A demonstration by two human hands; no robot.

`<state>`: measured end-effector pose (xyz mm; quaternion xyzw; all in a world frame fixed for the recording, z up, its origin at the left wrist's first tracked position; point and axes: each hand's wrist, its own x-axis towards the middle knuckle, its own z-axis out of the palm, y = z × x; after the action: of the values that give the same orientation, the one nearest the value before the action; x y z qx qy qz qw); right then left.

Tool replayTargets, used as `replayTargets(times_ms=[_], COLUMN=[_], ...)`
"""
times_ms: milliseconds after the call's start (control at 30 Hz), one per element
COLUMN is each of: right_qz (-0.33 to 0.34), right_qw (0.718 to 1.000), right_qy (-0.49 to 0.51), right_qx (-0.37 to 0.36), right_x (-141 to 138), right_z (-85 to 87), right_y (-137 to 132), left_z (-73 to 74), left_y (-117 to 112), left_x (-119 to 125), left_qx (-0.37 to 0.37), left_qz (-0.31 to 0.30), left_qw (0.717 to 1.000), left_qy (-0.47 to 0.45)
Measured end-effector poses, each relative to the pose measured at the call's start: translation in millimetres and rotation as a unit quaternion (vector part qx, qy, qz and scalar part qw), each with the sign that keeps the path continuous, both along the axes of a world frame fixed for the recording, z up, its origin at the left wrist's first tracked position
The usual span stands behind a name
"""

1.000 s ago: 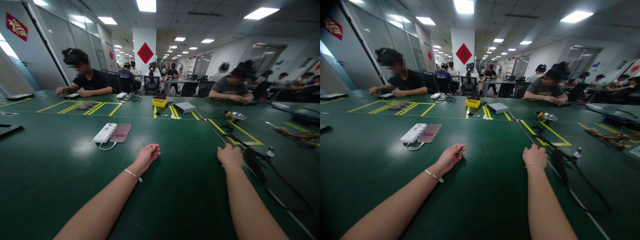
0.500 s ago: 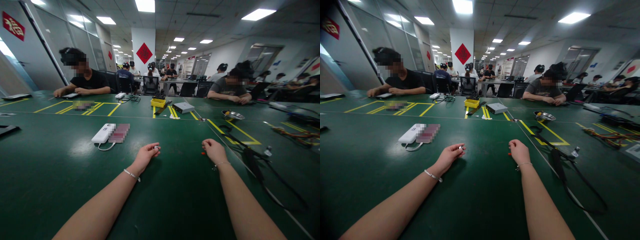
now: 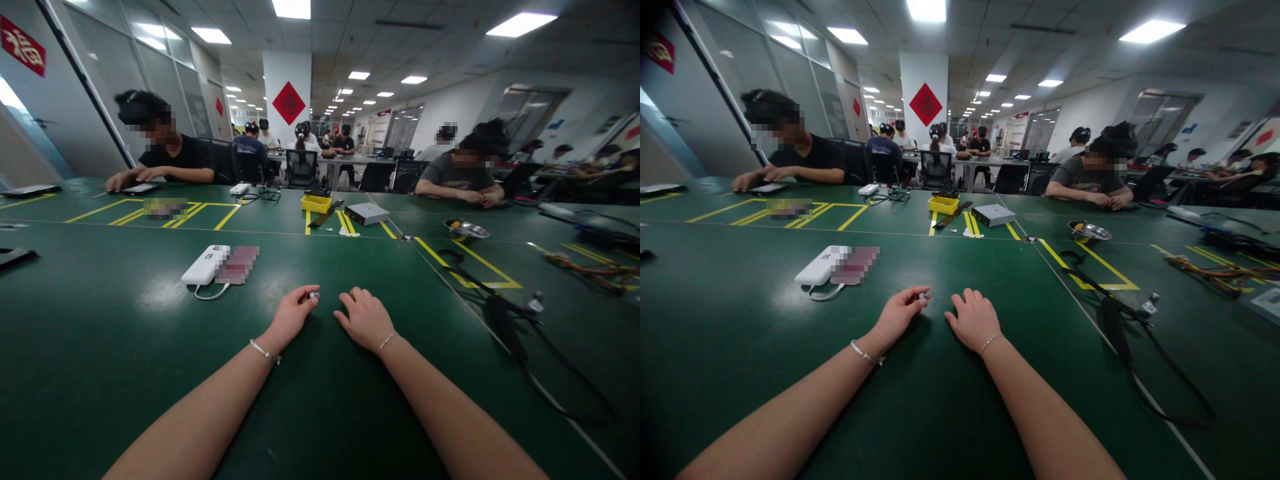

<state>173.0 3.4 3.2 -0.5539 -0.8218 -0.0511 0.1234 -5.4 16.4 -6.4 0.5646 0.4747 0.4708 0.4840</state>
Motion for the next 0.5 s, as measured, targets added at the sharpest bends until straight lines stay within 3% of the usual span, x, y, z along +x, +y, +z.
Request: replayTargets(times_ms=[100,333,433,467,500], right_qz=[-0.072,-0.066,-0.069,-0.075,-0.082], right_qw=[0.996,0.996,0.986,0.968,0.932], right_qy=[-0.027,-0.007,0.131,0.217,0.321], right_qx=[-0.042,-0.051,-0.077,-0.106,-0.147], right_x=[2.7,2.5,6.6,7.9,8.7], right_z=[-0.7,-4.0,-2.5,-1.5,-0.3], right_y=[2.7,4.0,6.4,7.6,8.8], left_z=[-0.1,1.1,0.6,0.2,-0.3], left_y=[-0.5,-3.0,-3.0,-3.0,-3.0], left_x=[0.8,0.5,0.5,0.6,0.7], left_qx=[0.005,0.013,0.019,0.02,0.023], left_qz=[-0.012,-0.02,-0.023,-0.026,-0.028], left_qw=[1.0,1.0,0.999,0.999,0.999], left_qy=[-0.001,0.02,0.026,0.028,0.03])
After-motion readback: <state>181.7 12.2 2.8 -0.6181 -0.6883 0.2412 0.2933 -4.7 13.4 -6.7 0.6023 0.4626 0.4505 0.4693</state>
